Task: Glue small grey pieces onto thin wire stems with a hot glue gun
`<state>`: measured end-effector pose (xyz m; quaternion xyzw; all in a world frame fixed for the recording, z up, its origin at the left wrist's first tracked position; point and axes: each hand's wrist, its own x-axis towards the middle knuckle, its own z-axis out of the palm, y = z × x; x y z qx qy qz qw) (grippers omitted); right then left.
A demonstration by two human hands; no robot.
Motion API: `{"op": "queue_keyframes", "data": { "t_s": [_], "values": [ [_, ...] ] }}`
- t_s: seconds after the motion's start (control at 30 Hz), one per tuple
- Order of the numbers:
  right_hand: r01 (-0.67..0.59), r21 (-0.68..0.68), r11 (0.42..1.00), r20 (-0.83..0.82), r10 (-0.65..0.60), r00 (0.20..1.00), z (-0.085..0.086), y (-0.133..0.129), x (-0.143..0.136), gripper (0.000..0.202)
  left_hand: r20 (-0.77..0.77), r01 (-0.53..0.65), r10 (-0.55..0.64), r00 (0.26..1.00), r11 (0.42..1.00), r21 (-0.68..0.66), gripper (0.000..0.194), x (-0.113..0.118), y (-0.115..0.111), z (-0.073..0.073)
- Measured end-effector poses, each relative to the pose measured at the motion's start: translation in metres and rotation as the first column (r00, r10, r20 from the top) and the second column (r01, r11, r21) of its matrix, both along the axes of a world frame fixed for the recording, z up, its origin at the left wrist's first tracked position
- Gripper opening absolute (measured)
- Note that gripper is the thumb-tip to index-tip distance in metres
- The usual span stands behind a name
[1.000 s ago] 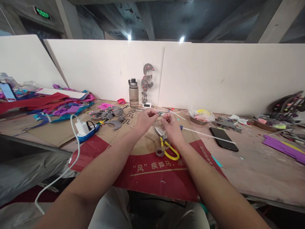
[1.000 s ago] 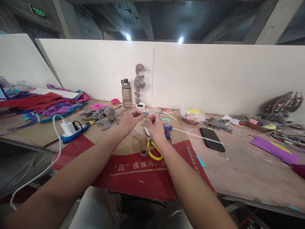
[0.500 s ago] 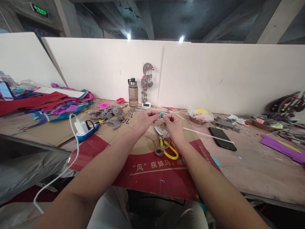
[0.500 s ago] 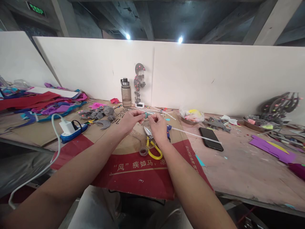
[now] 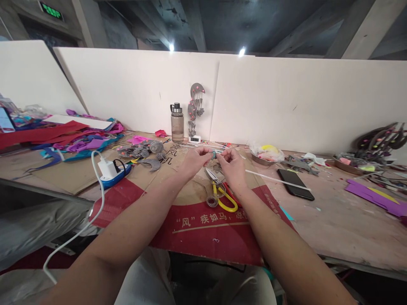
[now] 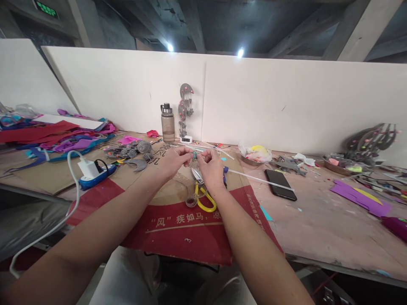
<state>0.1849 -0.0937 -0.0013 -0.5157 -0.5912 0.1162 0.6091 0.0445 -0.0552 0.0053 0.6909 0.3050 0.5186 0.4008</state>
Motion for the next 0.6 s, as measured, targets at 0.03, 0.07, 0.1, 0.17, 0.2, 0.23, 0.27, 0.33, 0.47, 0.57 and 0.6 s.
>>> {"op": "queue_keyframes", "data": {
  "t_s": [0.03, 0.07, 0.1, 0.17, 0.2, 0.23, 0.27, 0.33, 0.47, 0.57, 0.6],
  "values": [
    [0.0, 0.0, 1.0, 0.006, 0.0, 1.0, 0.001, -0.001, 0.0, 0.019, 0.005, 0.013, -0.013, 1.0, 1.0, -0.01, 0.014, 0.0, 0.0, 0.0],
    [-0.005, -0.003, 1.0, 0.015, 0.005, 1.0, 0.001, -0.002, 0.0, 0.02, 0.011, 0.029, -0.029, 1.0, 0.999, -0.023, 0.014, 0.0, 0.0, 0.001],
    [-0.014, -0.01, 1.0, 0.021, 0.014, 1.0, 0.002, -0.002, 0.0, 0.021, 0.02, 0.051, -0.05, 0.999, 0.998, -0.04, 0.014, 0.0, 0.001, 0.001],
    [-0.046, -0.03, 0.998, 0.016, 0.047, 0.999, 0.004, -0.004, -0.001, 0.023, 0.057, 0.104, -0.099, 0.993, 0.99, -0.091, 0.014, 0.0, 0.003, -0.001],
    [-0.066, -0.04, 0.997, 0.005, 0.066, 0.998, 0.004, -0.005, -0.001, 0.024, 0.085, 0.136, -0.126, 0.988, 0.983, -0.126, 0.013, 0.0, 0.005, -0.001],
    [-0.086, -0.051, 0.995, -0.009, 0.086, 0.996, 0.005, -0.006, -0.001, 0.024, 0.111, 0.17, -0.153, 0.982, 0.972, -0.163, 0.011, 0.0, 0.007, -0.002],
    [-0.105, -0.065, 0.992, -0.026, 0.103, 0.994, 0.005, -0.006, -0.001, 0.024, 0.131, 0.203, -0.179, 0.975, 0.958, -0.202, 0.011, -0.001, 0.009, -0.003],
    [-0.132, -0.1, 0.986, -0.072, 0.126, 0.989, 0.006, -0.005, -0.001, 0.023, 0.144, 0.261, -0.23, 0.963, 0.929, -0.261, 0.013, -0.003, 0.011, -0.003],
    [-0.138, -0.165, 0.977, -0.162, 0.111, 0.981, 0.005, -0.002, 0.004, 0.021, 0.128, 0.333, -0.308, 0.943, 0.899, -0.286, 0.022, -0.007, 0.008, 0.003],
    [-0.106, -0.174, 0.979, -0.114, 0.087, 0.99, 0.005, 0.0, 0.007, 0.019, 0.094, 0.315, -0.301, 0.949, 0.906, -0.284, 0.025, -0.009, 0.004, 0.007],
    [-0.093, -0.166, 0.982, -0.074, 0.082, 0.994, 0.005, 0.0, 0.008, 0.018, 0.069, 0.291, -0.283, 0.957, 0.918, -0.27, 0.025, -0.009, 0.003, 0.008]
  ]
}}
